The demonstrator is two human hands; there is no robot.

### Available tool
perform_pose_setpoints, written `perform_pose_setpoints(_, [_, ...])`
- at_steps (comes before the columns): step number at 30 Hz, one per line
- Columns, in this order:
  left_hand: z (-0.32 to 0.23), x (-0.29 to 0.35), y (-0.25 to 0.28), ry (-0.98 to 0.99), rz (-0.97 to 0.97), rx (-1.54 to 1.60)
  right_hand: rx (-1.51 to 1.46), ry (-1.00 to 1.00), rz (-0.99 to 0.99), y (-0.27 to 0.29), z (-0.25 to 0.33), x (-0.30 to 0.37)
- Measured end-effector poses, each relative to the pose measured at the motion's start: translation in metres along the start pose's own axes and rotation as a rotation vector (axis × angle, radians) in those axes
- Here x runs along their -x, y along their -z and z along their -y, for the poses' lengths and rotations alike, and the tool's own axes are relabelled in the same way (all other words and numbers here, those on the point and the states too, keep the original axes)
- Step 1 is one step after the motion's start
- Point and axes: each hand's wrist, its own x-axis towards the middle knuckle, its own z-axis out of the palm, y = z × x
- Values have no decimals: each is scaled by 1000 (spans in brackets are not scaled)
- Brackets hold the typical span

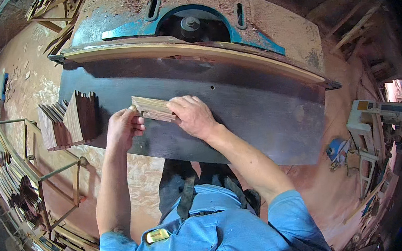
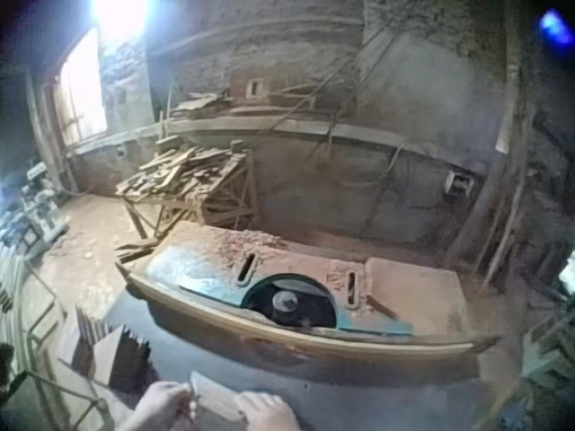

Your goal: The person uses a hammer to separate a stack of small wooden pieces on a workbench, then carries them to a spindle sander. They repeatedly feed the pieces through the sander, turning them over to smooth multiple edges, and place the finished pieces into a nearby stack.

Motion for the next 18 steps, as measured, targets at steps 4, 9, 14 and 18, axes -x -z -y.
perform_pose_setpoints(4, [20,11,-22,-359,-219,-438,-330,-567,26,28,-10,34])
perform_pose_setpoints(9, [52,12,-89,-889,-172,-1110,-799,-933,147,61,-52,46])
perform_pose_setpoints(14, [66,-8,-116,-912,-208,-1159,102,-657,8,71,-69,60])
perform_pose_setpoints(18, [67,-11,-110,-956,-217,-1151,176,-686,204,77,-48,76])
